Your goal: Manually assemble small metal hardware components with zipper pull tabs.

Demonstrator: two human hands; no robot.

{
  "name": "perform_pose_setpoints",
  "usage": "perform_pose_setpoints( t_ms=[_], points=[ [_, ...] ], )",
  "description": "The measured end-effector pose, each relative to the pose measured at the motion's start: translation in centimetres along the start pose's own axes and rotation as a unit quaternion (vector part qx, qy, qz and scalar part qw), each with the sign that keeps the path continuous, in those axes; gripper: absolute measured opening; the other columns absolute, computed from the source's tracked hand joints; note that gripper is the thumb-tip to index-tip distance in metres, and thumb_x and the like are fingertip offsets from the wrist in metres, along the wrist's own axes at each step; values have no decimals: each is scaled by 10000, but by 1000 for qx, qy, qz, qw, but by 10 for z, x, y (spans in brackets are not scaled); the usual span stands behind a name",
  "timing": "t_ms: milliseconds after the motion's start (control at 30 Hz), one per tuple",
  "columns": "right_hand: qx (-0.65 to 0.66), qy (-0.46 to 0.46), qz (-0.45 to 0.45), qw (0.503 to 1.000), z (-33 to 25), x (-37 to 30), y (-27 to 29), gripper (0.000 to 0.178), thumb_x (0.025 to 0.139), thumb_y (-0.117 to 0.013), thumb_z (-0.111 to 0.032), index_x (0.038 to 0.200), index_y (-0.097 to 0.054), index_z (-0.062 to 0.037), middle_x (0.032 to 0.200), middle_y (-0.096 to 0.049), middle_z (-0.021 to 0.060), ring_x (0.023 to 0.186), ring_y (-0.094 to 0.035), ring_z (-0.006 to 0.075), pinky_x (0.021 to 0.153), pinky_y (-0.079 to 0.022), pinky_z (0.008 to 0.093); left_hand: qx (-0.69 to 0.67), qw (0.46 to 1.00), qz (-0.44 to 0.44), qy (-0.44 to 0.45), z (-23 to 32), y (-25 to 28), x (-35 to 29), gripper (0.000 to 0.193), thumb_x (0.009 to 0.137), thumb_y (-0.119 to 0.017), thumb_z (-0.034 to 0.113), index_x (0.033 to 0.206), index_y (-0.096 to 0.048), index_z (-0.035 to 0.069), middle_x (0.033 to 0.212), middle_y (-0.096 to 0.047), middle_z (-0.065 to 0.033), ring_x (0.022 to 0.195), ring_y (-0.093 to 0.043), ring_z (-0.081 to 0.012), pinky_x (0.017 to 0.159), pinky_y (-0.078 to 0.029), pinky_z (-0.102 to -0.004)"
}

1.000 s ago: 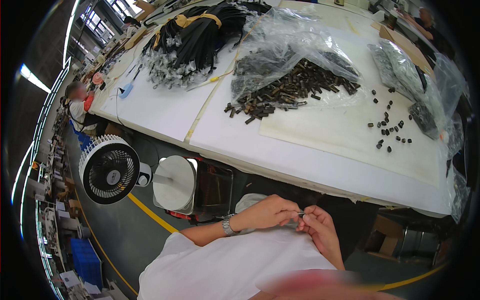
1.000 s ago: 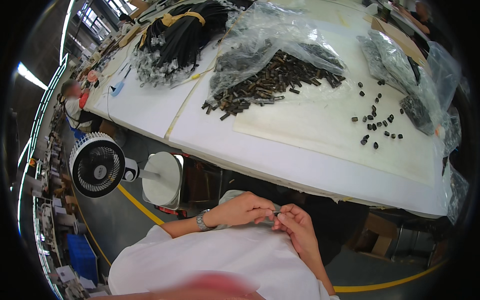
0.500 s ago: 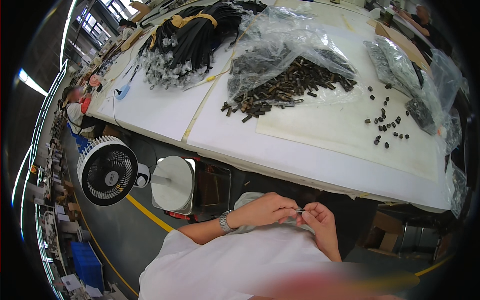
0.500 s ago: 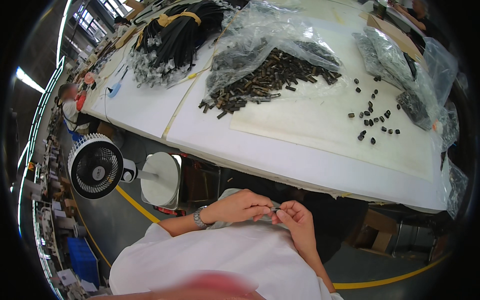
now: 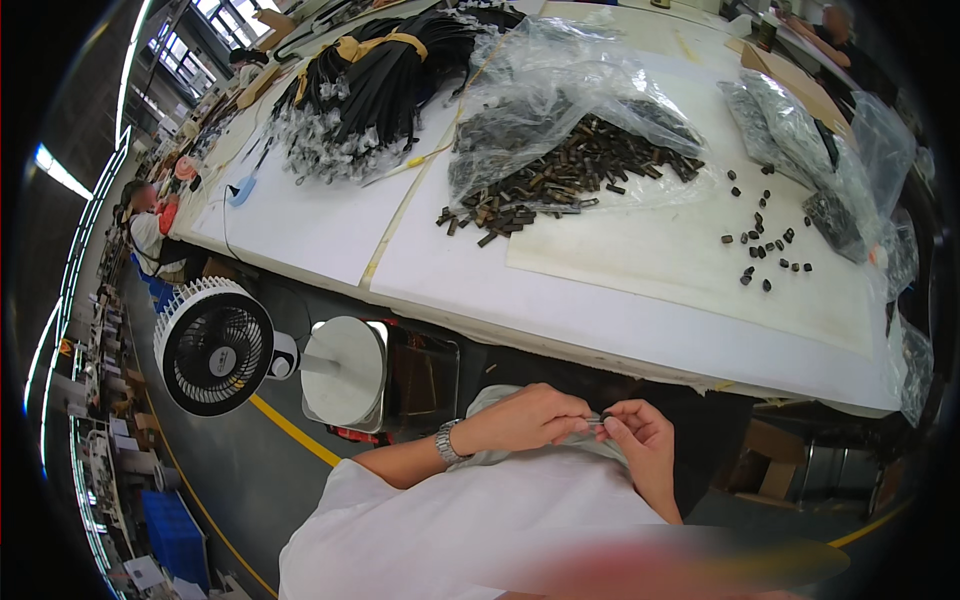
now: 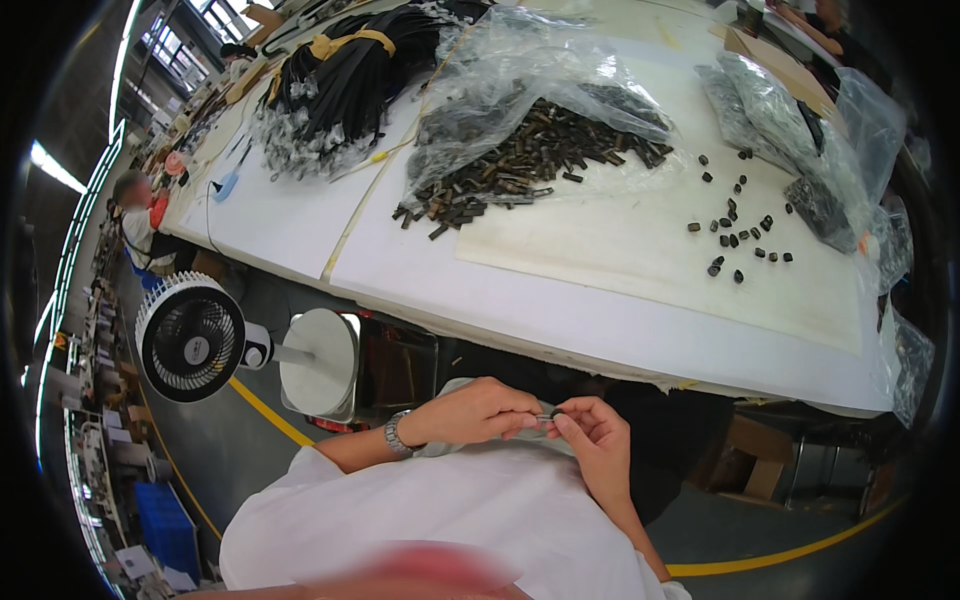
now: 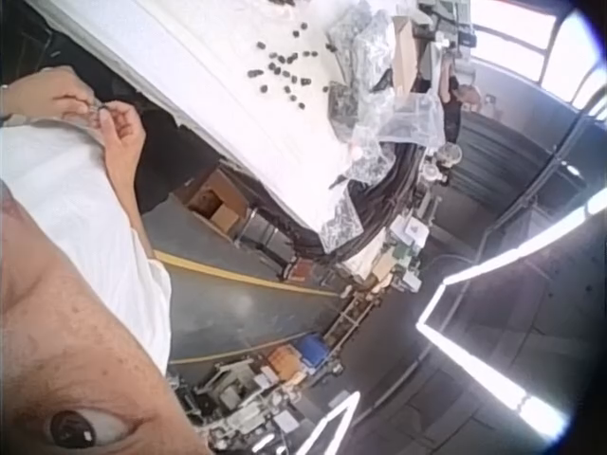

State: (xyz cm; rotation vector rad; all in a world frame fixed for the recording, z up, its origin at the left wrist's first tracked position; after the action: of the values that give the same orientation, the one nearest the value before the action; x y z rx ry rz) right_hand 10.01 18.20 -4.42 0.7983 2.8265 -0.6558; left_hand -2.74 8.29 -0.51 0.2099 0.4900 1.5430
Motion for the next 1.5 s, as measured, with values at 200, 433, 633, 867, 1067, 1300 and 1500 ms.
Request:
perform_pose_setpoints(
  t_ms=[200, 433, 633, 867, 1067, 1300, 1500],
  points=[
    [6, -19, -12, 1000, 2, -5, 2, 151, 1016, -672, -7, 1153, -671, 56, 994, -747, 126, 917, -729, 168, 848, -590, 306, -50, 999, -1, -2, -1, -3, -1, 255, 1079, -579, 230, 1021, -711, 21, 682, -647, -68, 634, -655, -197, 631, -506, -353],
    [49, -35, -15, 998, -9, -11, -5, 182, 1023, -662, -33, 1185, -674, 51, 1007, -753, 111, 909, -716, 153, 858, -575, 285, -128, 990, 36, 56, 1, 3, -1, 220, 1059, -593, 146, 1004, -745, -4, 669, -621, -17, 611, -540, -66, 568, -431, -258],
    [68, -48, -3, 996, 9, -5, 6, 176, 1019, -678, -50, 1171, -697, 36, 1010, -760, 104, 903, -713, 142, 850, -568, 270, -163, 978, -1, 132, -19, -9, 3, 231, 1071, -581, 143, 1034, -759, 1, 657, -608, 3, 586, -489, -40, 535, -383, -238],
    [55, -28, -11, 998, 3, 1, 4, 172, 1024, -663, -31, 1174, -698, 46, 996, -755, 94, 899, -702, 127, 842, -563, 268, -144, 984, 9, 100, -6, -5, 8, 225, 1065, -581, 129, 1038, -753, -14, 676, -627, -8, 585, -499, -48, 547, -405, -238],
    [-13, -21, -5, 1000, 4, 0, 6, 175, 1011, -618, 47, 1168, -690, 72, 991, -748, 111, 908, -698, 133, 839, -559, 275, -94, 995, 17, 18, -1, -3, 6, 218, 1061, -591, 197, 992, -721, 37, 665, -637, -29, 592, -582, -119, 600, -467, -317],
    [-80, 43, -8, 996, -16, -6, -7, 214, 978, -654, 58, 1187, -700, 64, 954, -704, 85, 901, -714, 149, 837, -575, 287, -169, 985, 11, 22, -12, -12, 1, 240, 1068, -588, 191, 955, -714, 21, 635, -603, -15, 577, -558, -82, 576, -445, -278],
    [-160, 42, 1, 986, 5, -11, 4, 130, 947, -709, 48, 1074, -727, 69, 989, -739, 95, 906, -718, 136, 807, -562, 274, -204, 979, 6, 29, -14, -20, 1, 257, 1069, -605, 207, 947, -725, 15, 656, -608, -7, 578, -536, -69, 564, -426, -264]
  ],
)
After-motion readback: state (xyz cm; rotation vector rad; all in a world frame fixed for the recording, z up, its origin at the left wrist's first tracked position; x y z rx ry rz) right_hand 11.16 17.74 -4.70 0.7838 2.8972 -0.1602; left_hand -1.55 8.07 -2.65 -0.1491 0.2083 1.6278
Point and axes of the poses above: each hand's wrist, its own x-axis towards the middle knuckle, its own y-axis out of the back of the hand, z = x × y, the point moved 8 cm from there along x, towards the middle knuckle
